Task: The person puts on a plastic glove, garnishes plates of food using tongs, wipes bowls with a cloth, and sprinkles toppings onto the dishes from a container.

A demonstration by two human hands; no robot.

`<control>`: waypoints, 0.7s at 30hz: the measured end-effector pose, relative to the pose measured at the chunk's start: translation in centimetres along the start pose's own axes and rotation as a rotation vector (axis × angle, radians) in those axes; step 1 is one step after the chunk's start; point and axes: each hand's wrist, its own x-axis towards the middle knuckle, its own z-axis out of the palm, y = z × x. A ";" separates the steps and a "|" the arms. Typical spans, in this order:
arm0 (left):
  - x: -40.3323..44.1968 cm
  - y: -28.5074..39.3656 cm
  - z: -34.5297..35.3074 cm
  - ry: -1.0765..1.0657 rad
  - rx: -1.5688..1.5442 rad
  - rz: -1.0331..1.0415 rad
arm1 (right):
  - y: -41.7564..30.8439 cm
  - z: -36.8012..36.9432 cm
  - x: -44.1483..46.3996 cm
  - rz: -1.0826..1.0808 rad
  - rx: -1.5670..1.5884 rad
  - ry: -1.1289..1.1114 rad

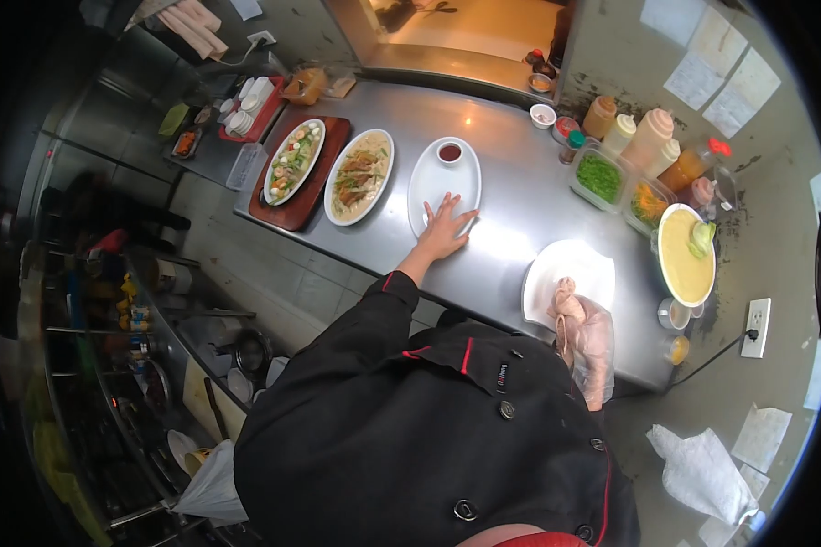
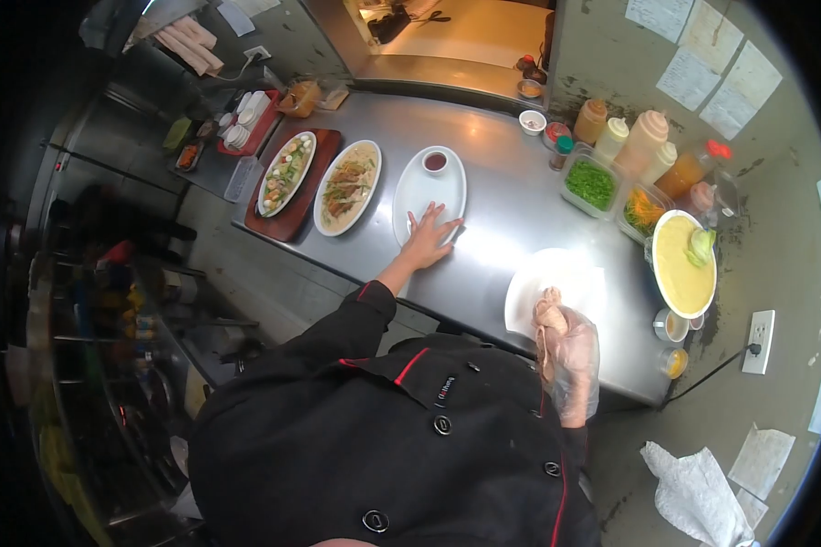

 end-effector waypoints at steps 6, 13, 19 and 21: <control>-0.3 -2.4 -1.3 -0.017 0.034 0.026 | -2.4 -0.7 -0.2 0.082 -0.168 -0.012; -1.3 -4.1 -2.6 -0.021 0.036 0.111 | -1.7 -3.9 4.2 -0.366 -0.771 0.191; -5.2 7.4 3.9 -0.104 -0.323 0.340 | 3.6 -2.6 6.3 -0.898 -1.468 0.351; -7.0 12.2 6.1 -0.148 -0.469 0.416 | 5.8 -1.2 6.6 -0.683 -1.409 0.425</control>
